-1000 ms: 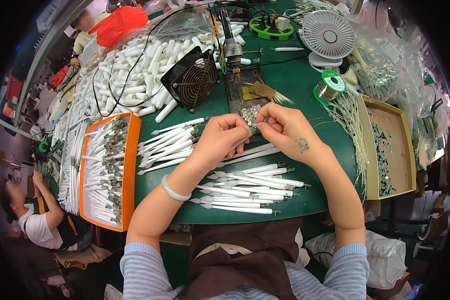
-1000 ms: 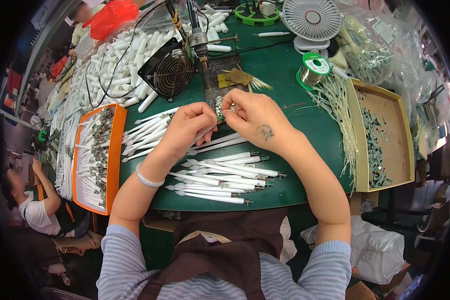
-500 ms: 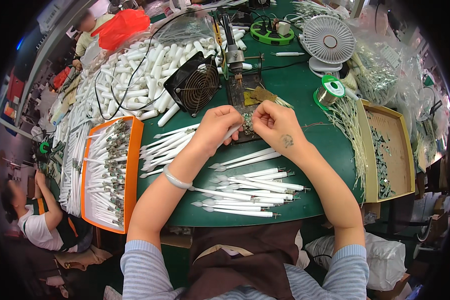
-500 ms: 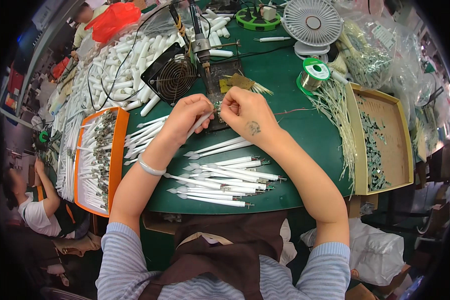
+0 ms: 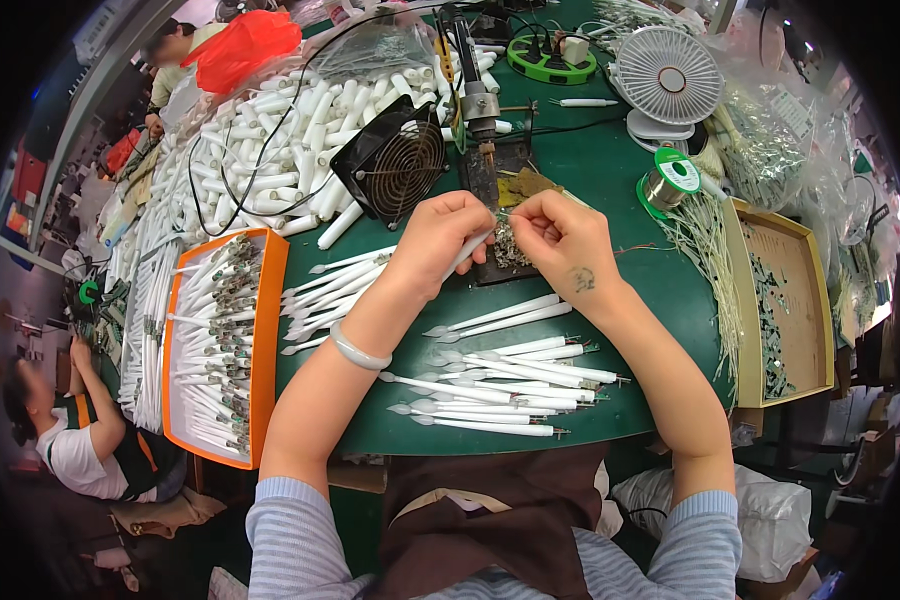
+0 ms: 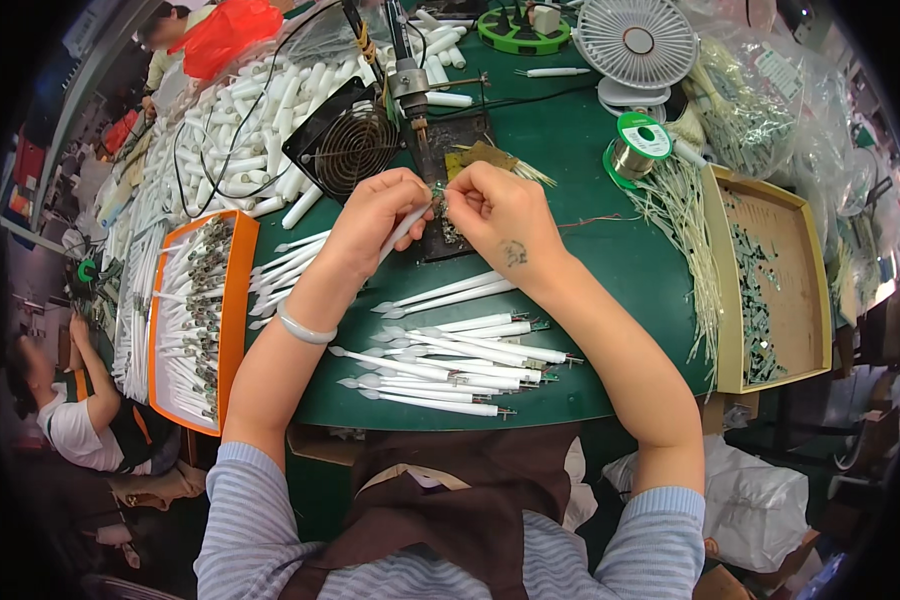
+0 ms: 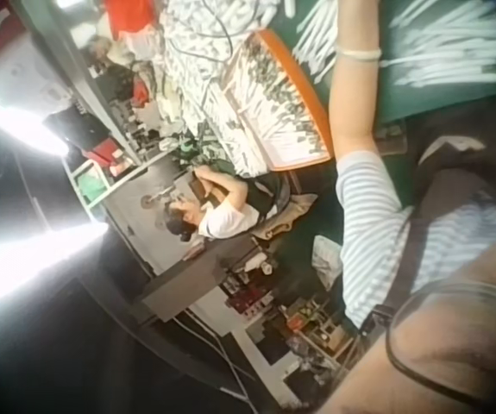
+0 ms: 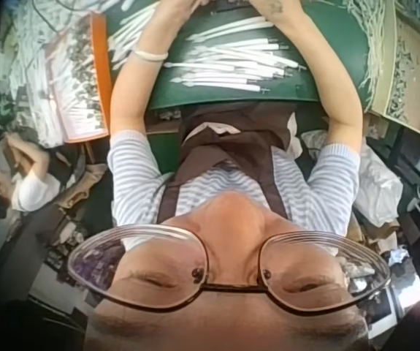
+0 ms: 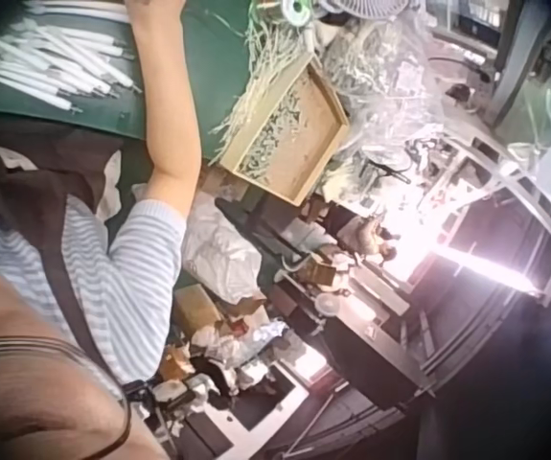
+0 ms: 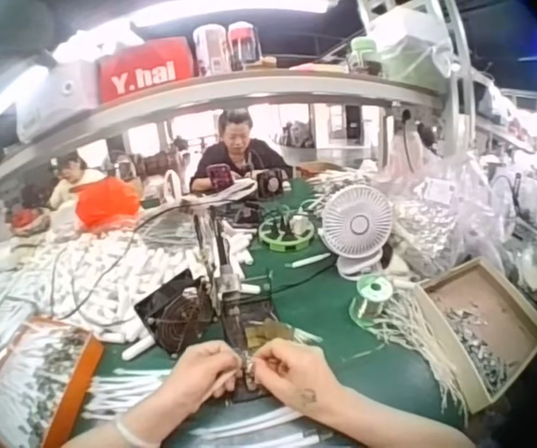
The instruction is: The person assembles electronic candle lights by hand, repeatedly fitting small circuit boards into the ends of plastic candle tubes and placing the assembled pieces into piles on the table.
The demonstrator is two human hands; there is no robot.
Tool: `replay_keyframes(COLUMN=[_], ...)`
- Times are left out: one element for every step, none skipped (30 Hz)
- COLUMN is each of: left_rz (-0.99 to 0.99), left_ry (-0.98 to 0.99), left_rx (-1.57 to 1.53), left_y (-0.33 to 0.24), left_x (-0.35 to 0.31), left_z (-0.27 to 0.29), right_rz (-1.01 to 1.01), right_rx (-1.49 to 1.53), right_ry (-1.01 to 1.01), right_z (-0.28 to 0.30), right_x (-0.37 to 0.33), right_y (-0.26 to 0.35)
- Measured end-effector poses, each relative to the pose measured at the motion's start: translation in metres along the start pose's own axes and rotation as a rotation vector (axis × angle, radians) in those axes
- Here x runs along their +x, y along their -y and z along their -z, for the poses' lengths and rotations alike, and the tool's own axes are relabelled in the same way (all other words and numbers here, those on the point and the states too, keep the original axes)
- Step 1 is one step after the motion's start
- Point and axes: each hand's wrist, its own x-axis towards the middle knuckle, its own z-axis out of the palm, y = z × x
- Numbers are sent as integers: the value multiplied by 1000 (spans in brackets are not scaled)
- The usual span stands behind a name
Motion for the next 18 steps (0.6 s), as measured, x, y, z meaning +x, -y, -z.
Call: replay_keyframes(left_rz=[0, -2, -3, -3, -5, -8, -8, 1, 8, 8, 31, 54, 55, 59, 64, 64, 81, 99], left_ry=[-2, -1, 0, 0, 1, 2, 1, 11, 23, 26, 36, 42, 41, 47, 56, 56, 73, 92], left_rx=[0, -1, -4, -4, -1, 2, 1, 10, 19, 18, 3, -10, -9, -17, -28, -28, -40, -52], left_y=[1, 1, 2, 3, 3, 3, 3, 3, 3, 4, 6, 7, 6, 6, 6, 6, 7, 8], left_x=[0, 0, 0, -1, -1, -1, -1, -2, -2, -2, -3, -4, -5, -6, -6, -5, -4, -4], left_z=[0, 1, 1, 0, 0, 0, 1, 2, 2, 1, 1, 1, 1, 1, 0, 1, 2, 2], right_rz=[0, 12, 23, 22, 19, 16, 16, -29, -73, -74, -51, -28, -27, -22, -17, -17, -33, -49], right_rx=[1, 0, -2, -2, -2, -2, -2, 16, 31, 28, 17, 11, 13, 14, 13, 12, 20, 26], right_ry=[1, 1, 0, 0, 3, 6, 7, 34, 59, 58, 95, 133, 133, 170, 208, 208, 197, 186], right_z=[-1, -1, -1, -1, -1, 0, 1, 2, 5, 7, 10, 11, 12, 13, 13, 13, 12, 12], right_x=[0, 0, -1, -1, -1, -1, -2, -2, -1, -1, 0, 0, 0, 1, 1, 1, 0, 0], right_y=[0, -1, -1, -1, -1, -1, -1, -2, -2, -3, -4, -4, -4, -3, -3, -5, -7, -8])
